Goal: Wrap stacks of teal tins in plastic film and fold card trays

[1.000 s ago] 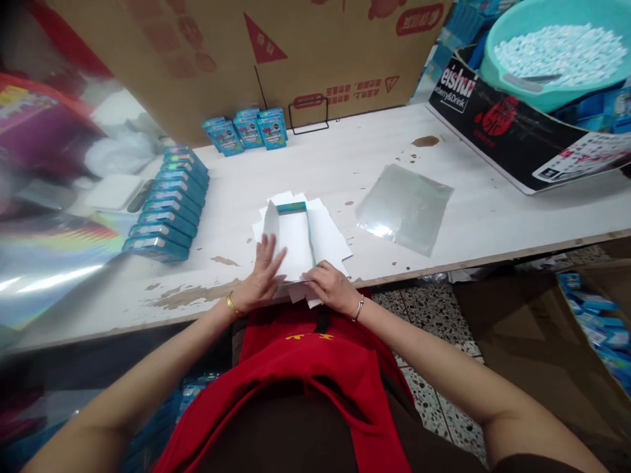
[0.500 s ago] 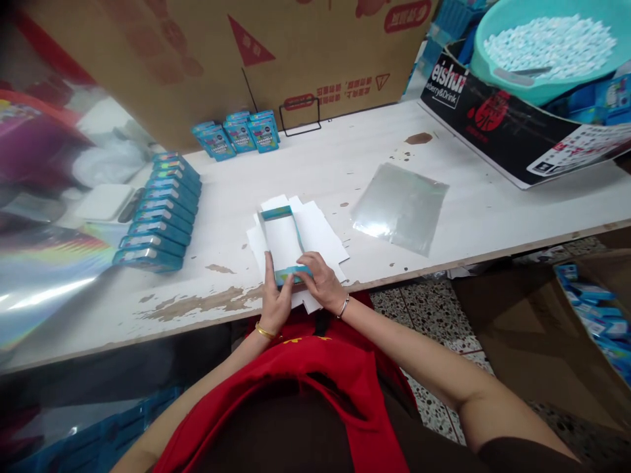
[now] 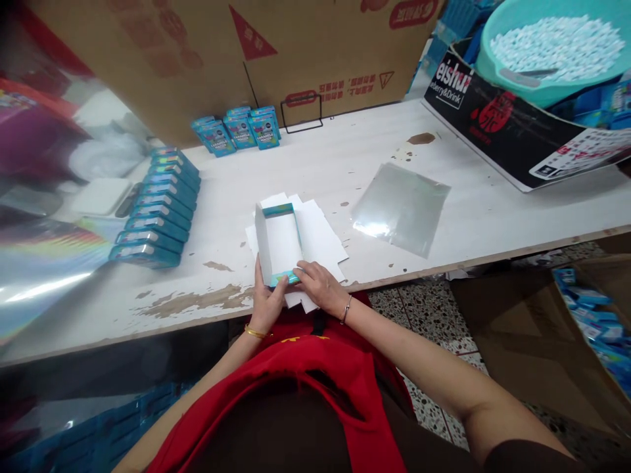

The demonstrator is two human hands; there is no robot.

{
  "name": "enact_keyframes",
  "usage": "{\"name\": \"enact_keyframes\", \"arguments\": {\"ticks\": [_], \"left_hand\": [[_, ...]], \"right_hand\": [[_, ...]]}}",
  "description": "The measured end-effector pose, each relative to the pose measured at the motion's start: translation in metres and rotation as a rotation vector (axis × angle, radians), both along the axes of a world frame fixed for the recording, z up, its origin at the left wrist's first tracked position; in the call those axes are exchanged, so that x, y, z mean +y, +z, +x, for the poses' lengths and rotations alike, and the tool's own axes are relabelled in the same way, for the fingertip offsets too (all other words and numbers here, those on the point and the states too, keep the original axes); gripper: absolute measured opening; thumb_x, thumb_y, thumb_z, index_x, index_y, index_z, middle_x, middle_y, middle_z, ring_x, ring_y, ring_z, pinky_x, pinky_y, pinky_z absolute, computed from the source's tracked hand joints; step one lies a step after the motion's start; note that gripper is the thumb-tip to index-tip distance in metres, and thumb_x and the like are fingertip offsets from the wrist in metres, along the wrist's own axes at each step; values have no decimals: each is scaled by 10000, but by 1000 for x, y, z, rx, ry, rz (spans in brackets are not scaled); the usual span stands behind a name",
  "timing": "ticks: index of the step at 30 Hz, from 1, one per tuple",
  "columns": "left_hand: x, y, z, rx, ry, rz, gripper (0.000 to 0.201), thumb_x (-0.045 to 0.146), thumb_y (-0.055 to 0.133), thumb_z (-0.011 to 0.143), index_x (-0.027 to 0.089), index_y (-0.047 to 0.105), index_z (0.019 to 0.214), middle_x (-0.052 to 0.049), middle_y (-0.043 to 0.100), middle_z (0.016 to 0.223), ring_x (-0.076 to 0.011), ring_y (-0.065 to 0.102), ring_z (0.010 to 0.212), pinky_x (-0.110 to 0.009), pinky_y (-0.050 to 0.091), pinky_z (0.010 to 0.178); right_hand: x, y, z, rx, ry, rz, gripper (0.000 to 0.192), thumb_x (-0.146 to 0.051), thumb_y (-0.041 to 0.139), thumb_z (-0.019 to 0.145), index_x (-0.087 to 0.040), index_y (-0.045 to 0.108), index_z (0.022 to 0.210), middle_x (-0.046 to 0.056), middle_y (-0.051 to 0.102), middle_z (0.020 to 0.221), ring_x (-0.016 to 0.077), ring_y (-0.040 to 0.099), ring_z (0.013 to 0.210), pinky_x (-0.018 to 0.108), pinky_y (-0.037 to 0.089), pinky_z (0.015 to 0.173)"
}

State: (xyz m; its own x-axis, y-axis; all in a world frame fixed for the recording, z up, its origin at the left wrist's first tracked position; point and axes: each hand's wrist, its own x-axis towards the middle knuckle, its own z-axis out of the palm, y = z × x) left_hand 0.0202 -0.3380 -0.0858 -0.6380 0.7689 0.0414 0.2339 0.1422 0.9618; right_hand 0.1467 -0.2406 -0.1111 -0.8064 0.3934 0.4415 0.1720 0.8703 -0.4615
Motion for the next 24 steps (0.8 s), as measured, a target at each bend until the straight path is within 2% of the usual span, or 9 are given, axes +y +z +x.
{"name": "enact_keyframes", "arguments": {"ticks": [5,8,11,14,16,18,20,22,24], "left_hand": [[5,4,8,-79,65,33,769,288,586,836,224,168,1478,-73,235,1530,-226,258,1393,-379,239,1151],[13,20,14,-39,90,101,650,269,553,854,256,286,1446,-27,276,1518,-217,260,1393,-368,221,1161],[20,34,14,-76,100,179,562,261,534,862,271,384,1403,-9,355,1480,-222,329,1361,-363,265,1147],[24,40,8,-205,144,191,570,243,565,833,258,417,1383,-25,435,1429,-236,425,1298,-375,358,1096],[25,42,6,-202,168,211,600,228,583,816,260,403,1388,-19,426,1435,-233,413,1307,-367,360,1095],[26,45,5,-140,178,245,633,225,592,813,269,373,1404,-5,367,1472,-223,357,1345,-341,331,1114],[26,49,4,-109,188,252,656,247,607,809,256,353,1414,-19,342,1486,-223,340,1355,-331,326,1115],[26,52,4,-138,202,226,660,287,630,798,220,370,1402,-62,409,1442,-236,399,1316,-350,364,1089],[27,53,5,-190,203,194,637,324,646,791,192,412,1368,-93,517,1340,-237,498,1225,-362,422,1035]], "right_hand": [[-4,15,-2,101,-27,-217,523,-261,401,951,-207,236,1444,159,377,1341,250,391,1265,455,404,1039],[-5,28,-4,195,-68,-287,532,-260,418,940,-257,235,1440,120,382,1321,238,383,1260,454,370,1068],[-8,36,-9,295,-165,-373,615,-310,509,899,-282,214,1438,115,376,1320,249,440,1170,445,445,982],[-15,39,-16,375,-343,-599,890,-400,624,819,-279,34,1473,139,301,1383,219,518,998,410,499,877],[-20,43,-23,414,-401,-800,950,-455,623,806,-265,-21,1477,142,282,1411,217,515,1025,403,483,905],[-24,51,-29,439,-344,-1013,836,-479,551,850,-248,49,1478,125,400,1340,216,519,1043,395,482,907],[-25,60,-35,466,-245,-1180,717,-473,503,880,-240,151,1460,89,553,1126,191,566,900,368,521,806],[-25,68,-39,502,-195,-1264,688,-455,533,866,-237,215,1436,40,591,933,155,558,716,324,533,674],[-23,73,-41,534,-216,-1281,672,-430,569,844,-234,268,1413,16,583,864,132,528,639,293,519,609]]}}
